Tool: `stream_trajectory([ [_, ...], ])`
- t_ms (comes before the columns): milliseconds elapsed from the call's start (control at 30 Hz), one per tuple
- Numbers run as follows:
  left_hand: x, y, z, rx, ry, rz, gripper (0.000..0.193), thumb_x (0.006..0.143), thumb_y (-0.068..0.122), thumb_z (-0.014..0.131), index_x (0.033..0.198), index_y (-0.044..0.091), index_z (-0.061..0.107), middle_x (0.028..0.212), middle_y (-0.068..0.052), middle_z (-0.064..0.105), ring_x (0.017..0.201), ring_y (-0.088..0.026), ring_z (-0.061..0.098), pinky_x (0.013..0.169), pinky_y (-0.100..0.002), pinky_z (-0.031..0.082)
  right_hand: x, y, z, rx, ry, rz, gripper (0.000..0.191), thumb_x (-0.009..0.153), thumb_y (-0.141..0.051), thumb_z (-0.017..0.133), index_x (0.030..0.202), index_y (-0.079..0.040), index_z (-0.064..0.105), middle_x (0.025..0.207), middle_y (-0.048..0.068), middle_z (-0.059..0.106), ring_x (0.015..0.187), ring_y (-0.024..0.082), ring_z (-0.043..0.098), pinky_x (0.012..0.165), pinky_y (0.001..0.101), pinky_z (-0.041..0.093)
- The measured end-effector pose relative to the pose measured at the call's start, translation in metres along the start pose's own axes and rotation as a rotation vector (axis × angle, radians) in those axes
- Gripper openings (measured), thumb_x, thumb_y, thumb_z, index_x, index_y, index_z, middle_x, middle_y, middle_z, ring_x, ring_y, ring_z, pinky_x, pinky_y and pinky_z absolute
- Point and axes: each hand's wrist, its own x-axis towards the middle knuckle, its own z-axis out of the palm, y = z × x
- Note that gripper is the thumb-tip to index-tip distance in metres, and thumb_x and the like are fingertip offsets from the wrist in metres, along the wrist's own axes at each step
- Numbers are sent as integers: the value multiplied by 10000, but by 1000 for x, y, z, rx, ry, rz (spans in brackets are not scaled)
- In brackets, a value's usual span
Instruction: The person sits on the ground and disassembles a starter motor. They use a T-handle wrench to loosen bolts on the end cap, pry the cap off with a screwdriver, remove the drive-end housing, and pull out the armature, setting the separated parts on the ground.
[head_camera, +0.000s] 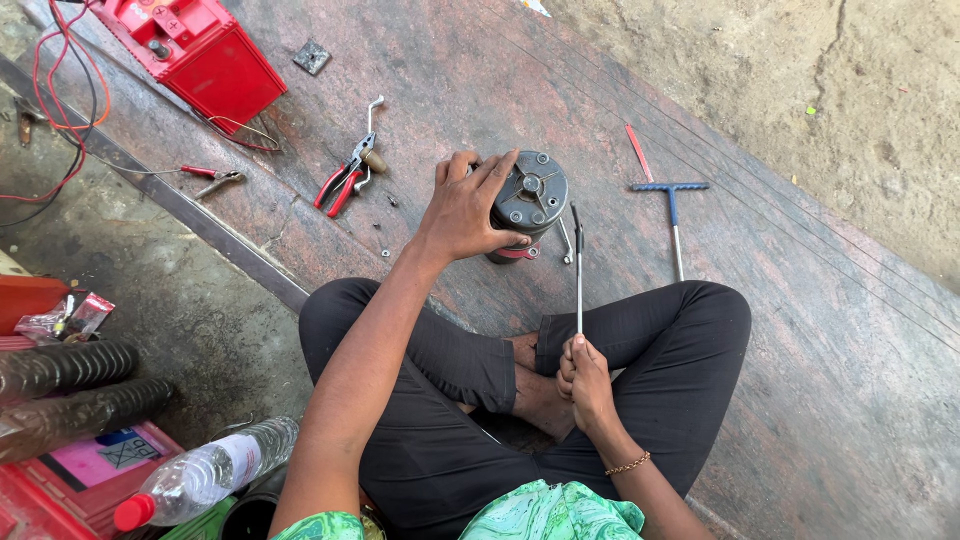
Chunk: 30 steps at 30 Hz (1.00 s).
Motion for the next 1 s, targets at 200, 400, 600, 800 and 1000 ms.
stream_trajectory([
  [200,-2,1,-2,34,14,17,1241,605,759,861,1546,80,421,1344,-114,665,1262,-333,464,1092,-509,331,-2,4,1,-62,0,-51,408,1103,-381,372,798,-119,439,555,-66,298,408,47,224,349,239,223],
  [400,-2,1,-1,47,25,21,1238,615,766,858,1548,82,420,1339,-114,667,1258,-335,470,1091,-505,343,2,4,0,-38,-18,-41,427,1116,-387,366,790,-117,425,556,-63,303,424,46,240,367,235,248],
  [600,-2,-1,1,53,25,25,1234,625,784,846,1547,85,419,1332,-112,668,1260,-338,464,1100,-510,335,-2,-3,1,-25,51,30,397,1091,-381,370,789,-129,428,537,-58,287,397,62,221,347,247,222],
  [800,-2,-2,3,53,30,28,1247,617,798,833,1553,88,413,1332,-106,672,1269,-333,464,1118,-508,329,-3,7,0,-120,-66,-174,405,1109,-369,365,800,-120,449,570,-74,311,429,31,243,360,228,237],
  [1000,-2,-2,4,48,35,30,1248,615,810,832,1546,90,417,1321,-108,673,1274,-333,464,1114,-510,324,12,11,-11,98,-19,-63,383,1092,-351,397,787,-123,442,550,-71,285,393,24,205,323,228,201],
])
